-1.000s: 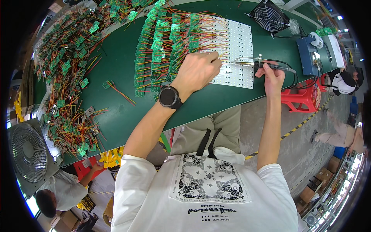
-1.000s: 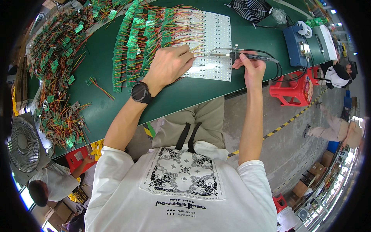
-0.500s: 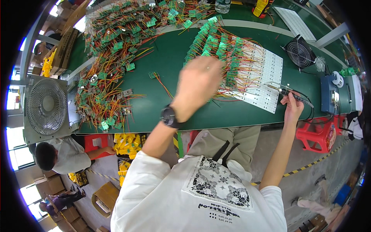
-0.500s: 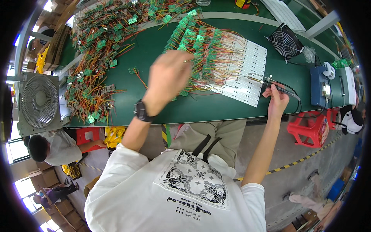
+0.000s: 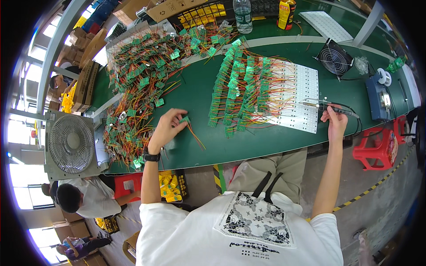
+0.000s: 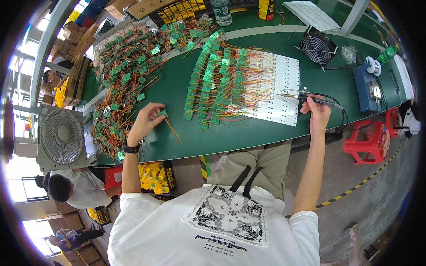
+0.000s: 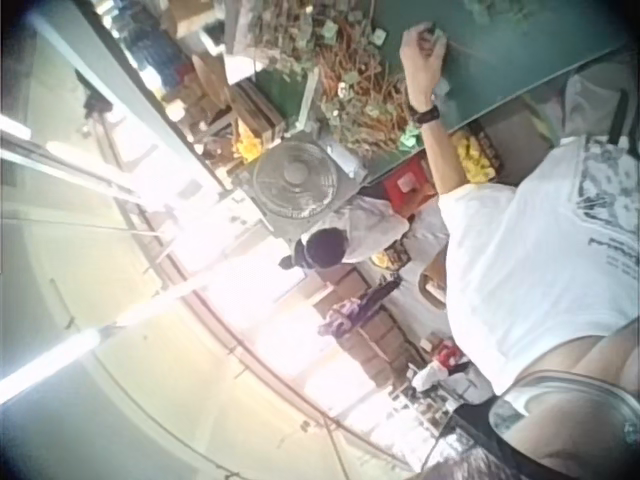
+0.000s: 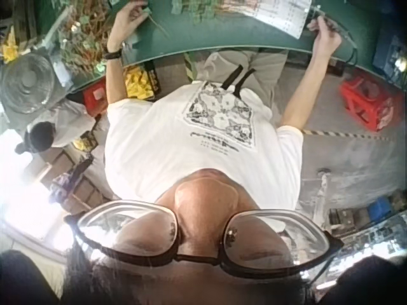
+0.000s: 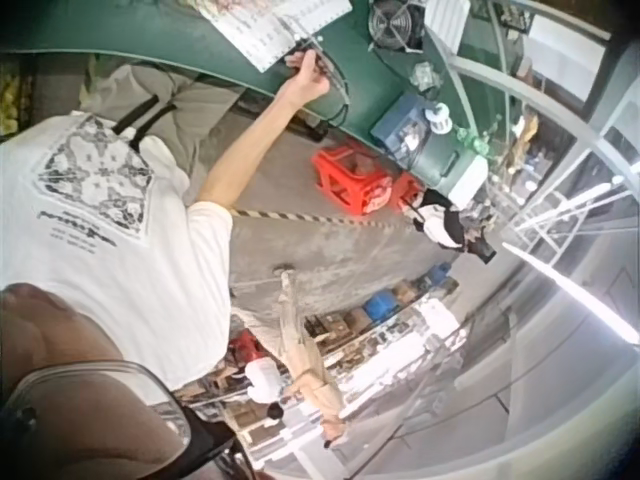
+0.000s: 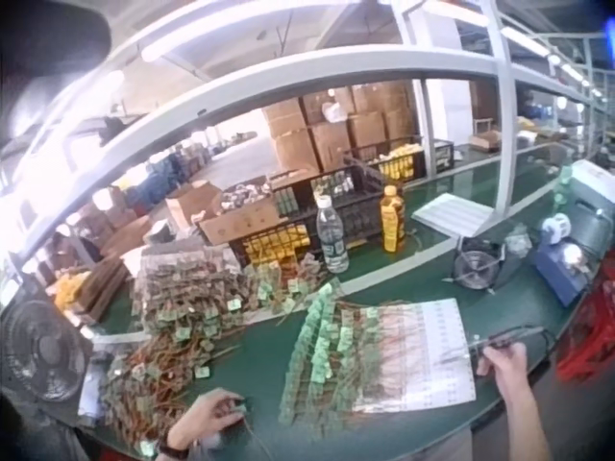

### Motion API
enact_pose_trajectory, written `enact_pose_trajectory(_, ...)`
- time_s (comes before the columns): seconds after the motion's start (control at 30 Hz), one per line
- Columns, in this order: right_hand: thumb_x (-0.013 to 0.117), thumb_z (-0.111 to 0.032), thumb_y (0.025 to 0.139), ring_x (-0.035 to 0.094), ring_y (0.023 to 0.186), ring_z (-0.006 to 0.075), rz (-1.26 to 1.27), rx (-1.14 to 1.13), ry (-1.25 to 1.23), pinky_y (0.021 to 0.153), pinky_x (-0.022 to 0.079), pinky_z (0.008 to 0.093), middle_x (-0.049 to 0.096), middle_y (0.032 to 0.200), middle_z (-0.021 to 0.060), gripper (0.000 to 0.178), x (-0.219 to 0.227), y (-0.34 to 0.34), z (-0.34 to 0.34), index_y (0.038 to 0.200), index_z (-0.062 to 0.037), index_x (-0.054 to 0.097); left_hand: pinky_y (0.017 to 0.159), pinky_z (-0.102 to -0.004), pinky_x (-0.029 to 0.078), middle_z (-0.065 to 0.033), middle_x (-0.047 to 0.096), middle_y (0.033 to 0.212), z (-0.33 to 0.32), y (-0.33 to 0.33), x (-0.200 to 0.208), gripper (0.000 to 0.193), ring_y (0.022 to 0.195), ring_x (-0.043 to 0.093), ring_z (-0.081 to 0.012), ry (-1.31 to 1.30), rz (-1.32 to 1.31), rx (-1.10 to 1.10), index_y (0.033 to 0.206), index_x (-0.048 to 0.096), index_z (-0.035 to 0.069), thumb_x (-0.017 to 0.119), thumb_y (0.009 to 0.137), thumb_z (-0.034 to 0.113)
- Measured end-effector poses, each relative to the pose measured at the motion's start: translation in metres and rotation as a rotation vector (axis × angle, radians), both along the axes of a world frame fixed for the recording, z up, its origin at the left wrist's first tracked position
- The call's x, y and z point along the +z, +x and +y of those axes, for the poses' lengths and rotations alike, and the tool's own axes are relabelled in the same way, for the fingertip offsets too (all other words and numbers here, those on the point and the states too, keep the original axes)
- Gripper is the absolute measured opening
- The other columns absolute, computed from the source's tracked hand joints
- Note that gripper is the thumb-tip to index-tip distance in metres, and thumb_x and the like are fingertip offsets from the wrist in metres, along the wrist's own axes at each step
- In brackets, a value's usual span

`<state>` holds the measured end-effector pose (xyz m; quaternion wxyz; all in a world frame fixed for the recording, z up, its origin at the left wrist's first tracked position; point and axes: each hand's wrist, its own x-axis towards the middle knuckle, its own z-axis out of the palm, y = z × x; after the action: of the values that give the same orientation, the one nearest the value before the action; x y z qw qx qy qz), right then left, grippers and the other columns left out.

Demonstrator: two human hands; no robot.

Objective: The person picks up small circuit boards with attached wires, aligns the wires against contact points on an LED panel, and solders them to the panel using a soldering iron.

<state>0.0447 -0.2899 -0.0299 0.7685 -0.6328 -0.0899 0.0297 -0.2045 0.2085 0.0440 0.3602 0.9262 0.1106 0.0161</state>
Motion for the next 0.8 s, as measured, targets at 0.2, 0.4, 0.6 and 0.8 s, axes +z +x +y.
enact_pose_trajectory(0.2, 0.066, -0.009, 0.091, 0.061, 0.058, 0.0143, -0.013, -0.012, 0.038, 0.055, 0.045, 0.0233, 0.065, 0.075, 0.0083, 0.020, 0.004, -0.003, 0.005, 0.106, 0.0043, 0.063, 0.076, -0.0258, 0.054, -0.0063, 0.057, 0.095, -0.005, -0.031, 0.015, 0.022, 0.079, 0.060, -0.0148, -0.083, -0.029, -0.077, 0.099, 0.063, -0.002, 0.071, 0.079, 0.000)
enact_pose_trajectory(0.4, 0.065, -0.008, 0.091, 0.061, 0.059, 0.0144, 0.000, -0.013, 0.044, 0.055, 0.045, 0.0233, 0.066, 0.075, 0.0085, 0.022, -0.002, 0.001, 0.000, 0.108, 0.0055, 0.062, 0.076, -0.0283, 0.056, -0.0068, 0.057, 0.097, -0.022, -0.040, 0.027, 0.019, 0.084, 0.064, -0.0173, -0.171, -0.015, 0.087, 0.098, 0.063, -0.002, 0.067, 0.080, -0.001)
enact_pose_trajectory(0.6, 0.066, -0.009, 0.091, 0.061, 0.060, 0.0147, -0.009, -0.007, 0.037, 0.056, 0.045, 0.0233, 0.066, 0.076, 0.0085, 0.023, 0.001, 0.002, 0.000, 0.108, 0.0059, 0.062, 0.067, -0.0353, 0.054, -0.0098, 0.059, 0.092, -0.029, -0.057, 0.032, 0.023, 0.073, 0.062, -0.0273, 0.361, 0.036, -0.171, 0.102, 0.064, 0.002, 0.065, 0.079, 0.002)
enact_pose_trajectory(0.8, 0.066, -0.009, 0.090, 0.061, 0.060, 0.0142, 0.002, -0.029, 0.037, 0.056, 0.045, 0.0229, 0.066, 0.076, 0.0092, 0.023, 0.002, -0.002, -0.002, 0.108, 0.0048, 0.063, 0.062, -0.0386, 0.051, -0.0129, 0.062, 0.084, -0.044, -0.058, 0.044, 0.026, 0.068, 0.062, -0.0309, 0.479, 0.057, -0.062, 0.105, 0.064, 0.004, 0.063, 0.079, 0.002)
